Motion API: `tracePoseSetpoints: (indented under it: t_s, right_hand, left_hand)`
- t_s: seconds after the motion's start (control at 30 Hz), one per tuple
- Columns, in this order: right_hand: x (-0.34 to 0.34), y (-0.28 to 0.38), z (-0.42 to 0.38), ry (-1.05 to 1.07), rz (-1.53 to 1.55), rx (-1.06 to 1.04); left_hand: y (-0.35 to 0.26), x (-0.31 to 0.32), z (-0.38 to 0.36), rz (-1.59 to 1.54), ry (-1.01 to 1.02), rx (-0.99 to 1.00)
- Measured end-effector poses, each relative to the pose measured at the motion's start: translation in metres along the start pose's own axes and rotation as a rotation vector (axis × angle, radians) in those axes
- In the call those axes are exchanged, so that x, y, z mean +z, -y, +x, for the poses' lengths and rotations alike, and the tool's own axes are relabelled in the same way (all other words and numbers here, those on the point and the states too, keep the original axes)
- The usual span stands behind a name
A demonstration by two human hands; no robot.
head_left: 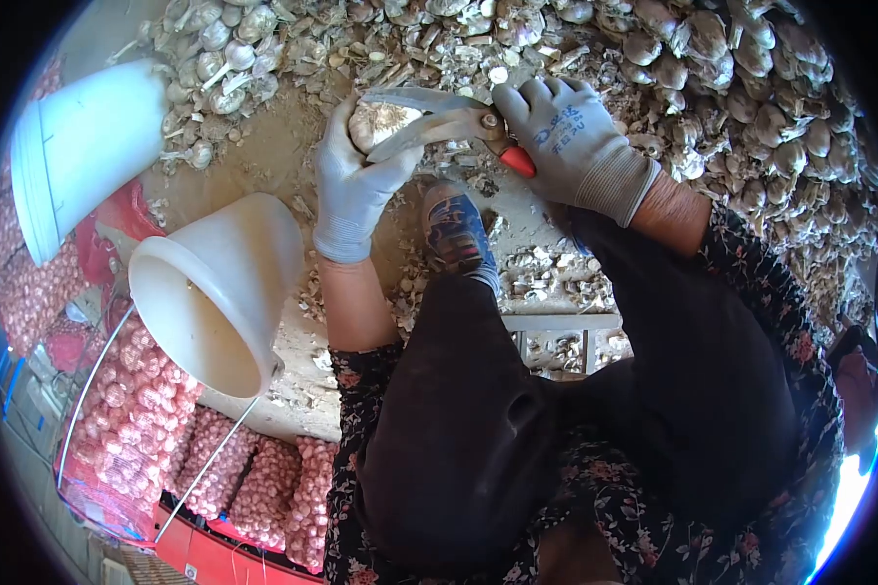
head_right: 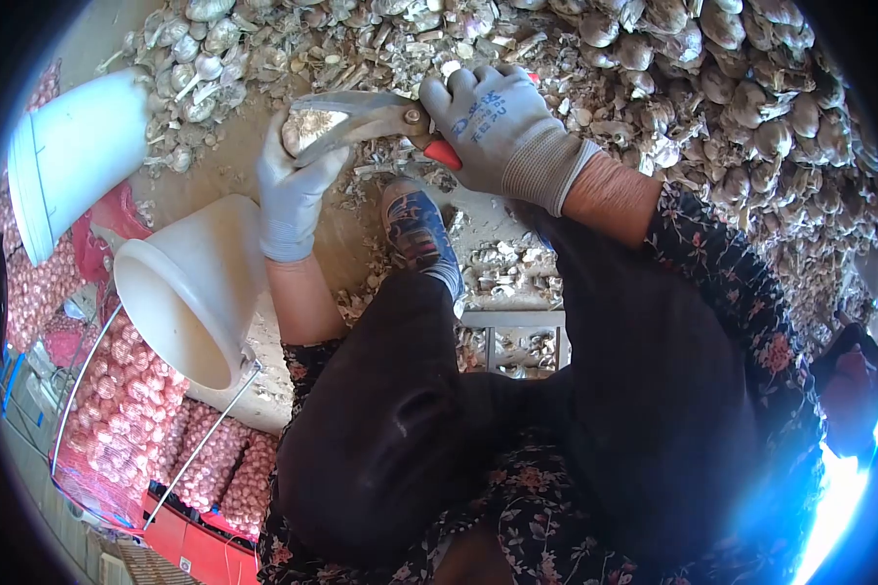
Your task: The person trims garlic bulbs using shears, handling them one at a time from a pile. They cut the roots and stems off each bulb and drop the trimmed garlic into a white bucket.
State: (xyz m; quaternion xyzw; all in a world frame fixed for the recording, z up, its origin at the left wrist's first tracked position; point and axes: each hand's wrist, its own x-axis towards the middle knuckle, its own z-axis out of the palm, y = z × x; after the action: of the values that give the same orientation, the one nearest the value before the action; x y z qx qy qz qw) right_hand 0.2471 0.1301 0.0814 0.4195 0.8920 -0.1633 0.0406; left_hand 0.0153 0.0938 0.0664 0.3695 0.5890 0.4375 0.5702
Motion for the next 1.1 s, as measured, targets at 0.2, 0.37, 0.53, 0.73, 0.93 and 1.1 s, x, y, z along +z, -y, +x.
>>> tracePoseSetpoints:
  t_s: [0.2, 0.37, 0.53, 0.73, 0.93, 1.1]
  right_hand:
    - [-0.008, 0.0, -0.003, 0.251, -0.084, -0.037]
    - [0.016, -0.008, -0.01, 0.229, 0.107, -0.014]
    - [0.031, -0.01, -0.015, 0.198, 0.256, 0.015]
    - [0.034, -0.024, -0.036, 0.132, 0.371, 0.119]
    - [0.01, -0.016, -0.034, 0.482, 1.012, 0.237]
    - [0.017, -0.004, -0.014, 0.435, 0.931, 0.075]
  left_hand:
    - [-0.003, -0.009, 0.01, 0.298, 0.203, 0.065]
    - [-0.001, 0.0, 0.013, -0.01, 0.232, -0.14]
    - [0.014, -0.006, 0.009, -0.105, 0.266, -0.197]
    - [0.023, -0.008, 0.01, -0.128, 0.259, -0.165]
    - [0.036, -0.004, 0.003, -0.878, 0.256, 0.028]
    - [0.036, 0.014, -0.002, -1.076, 0.203, -0.088]
